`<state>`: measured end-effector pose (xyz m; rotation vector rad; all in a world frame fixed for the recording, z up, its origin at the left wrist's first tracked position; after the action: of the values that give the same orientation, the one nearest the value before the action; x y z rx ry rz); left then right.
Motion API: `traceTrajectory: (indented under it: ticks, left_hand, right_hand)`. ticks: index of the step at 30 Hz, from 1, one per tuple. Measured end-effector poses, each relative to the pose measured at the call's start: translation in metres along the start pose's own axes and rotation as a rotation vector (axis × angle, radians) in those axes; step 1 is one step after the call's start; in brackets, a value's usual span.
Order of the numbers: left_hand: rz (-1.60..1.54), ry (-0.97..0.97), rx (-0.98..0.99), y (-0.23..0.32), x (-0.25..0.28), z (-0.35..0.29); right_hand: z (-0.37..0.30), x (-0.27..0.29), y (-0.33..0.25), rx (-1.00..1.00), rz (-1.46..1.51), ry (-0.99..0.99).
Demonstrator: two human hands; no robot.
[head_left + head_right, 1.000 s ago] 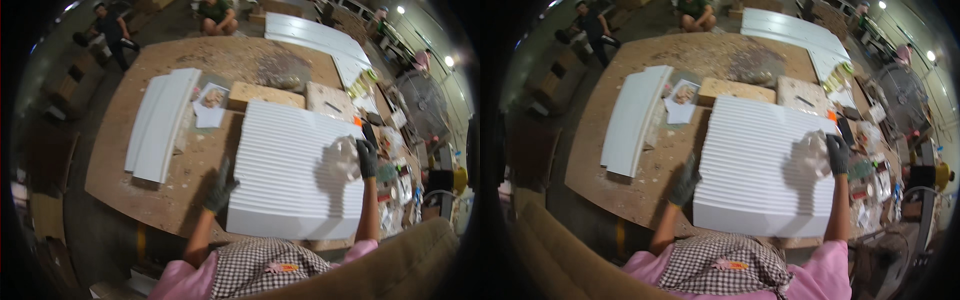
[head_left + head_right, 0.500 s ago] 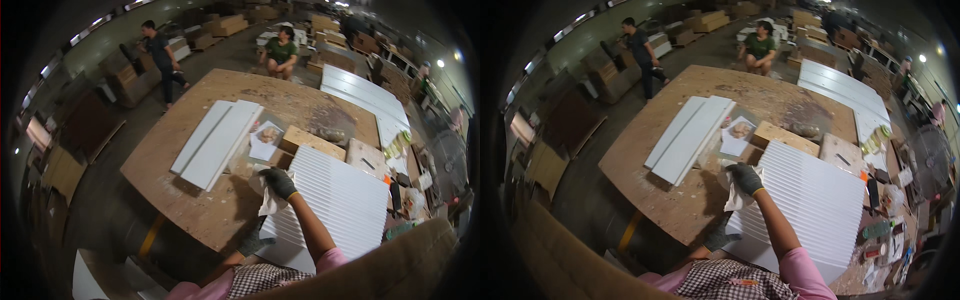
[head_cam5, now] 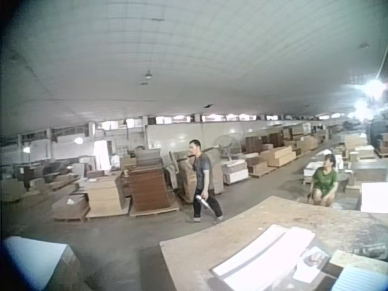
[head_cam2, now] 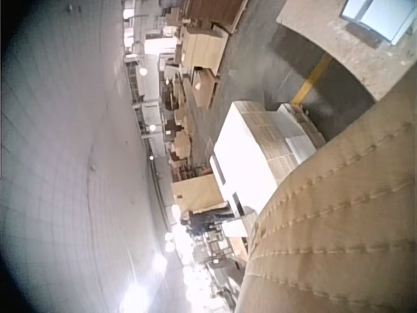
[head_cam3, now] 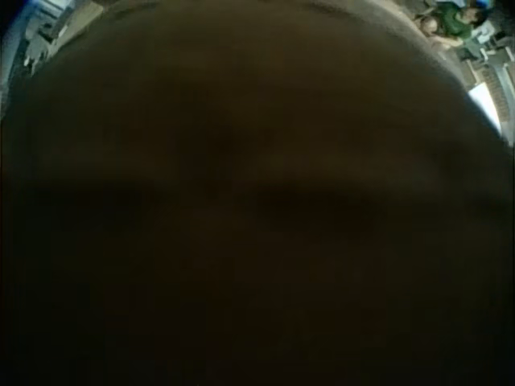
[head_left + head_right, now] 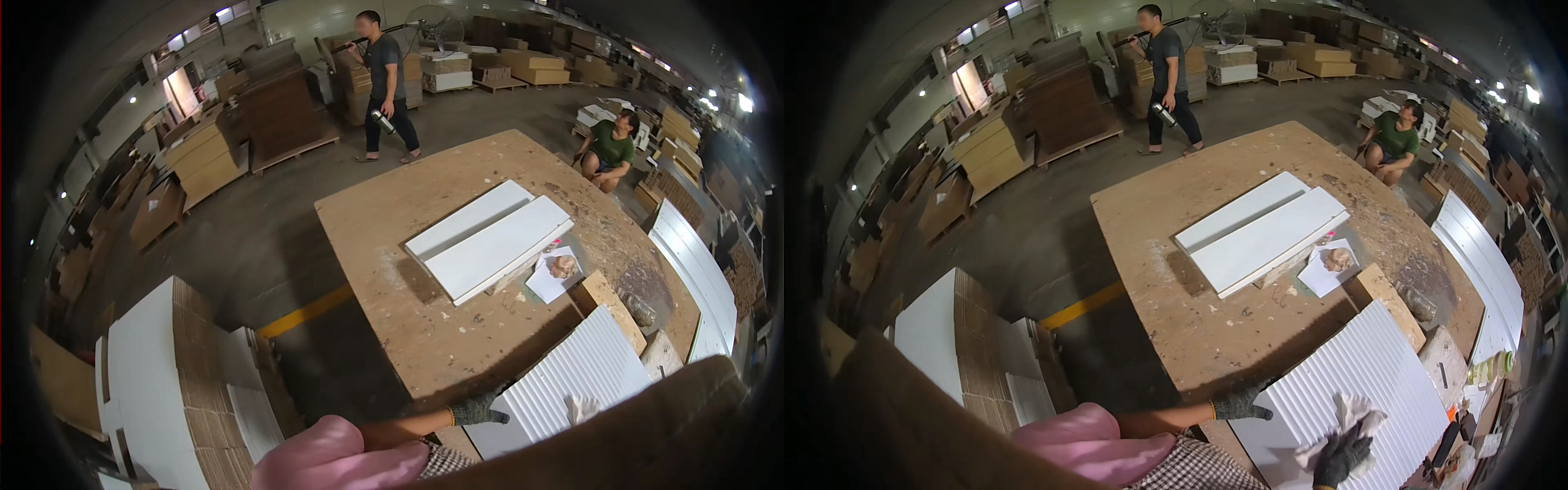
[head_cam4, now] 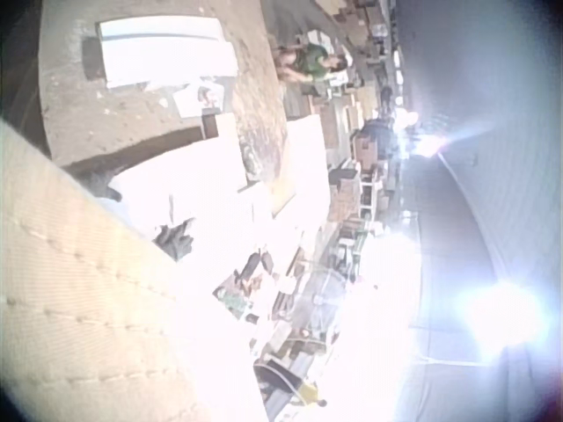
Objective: The person rubs the grooved surface of a white panel with a small block and then wipes it down with a cloth.
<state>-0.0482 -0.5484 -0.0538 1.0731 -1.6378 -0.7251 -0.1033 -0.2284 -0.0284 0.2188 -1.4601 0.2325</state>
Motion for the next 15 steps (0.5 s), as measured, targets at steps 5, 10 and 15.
traceTrajectory:
  ticks: [5, 10, 15]
  left_hand:
    - [0.044, 0.056, -0.004, -0.022, -0.008, 0.012]
    - [0.144, 0.074, -0.027, -0.032, -0.021, 0.023]
    - [0.129, 0.073, -0.049, -0.046, -0.028, 0.027]
  right_hand:
    - [0.092, 0.067, -0.201, 0.444, 0.237, 0.271]
    - [0.159, 0.031, -0.304, 0.811, 0.725, -0.092]
    - [0.113, 0.114, -0.205, 0.482, 1.197, 0.311]
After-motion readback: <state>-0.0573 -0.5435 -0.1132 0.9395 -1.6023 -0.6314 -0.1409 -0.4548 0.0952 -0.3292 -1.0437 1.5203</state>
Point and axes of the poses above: each hand's wrist, its own z-axis towards the middle knuckle, its own x-axis out of the back of the hand, y = z × x, the point moved 9 cm from there along z, towards the middle knuckle, and after that the axes turned 13 degrees about x, right-handed, at the moved point
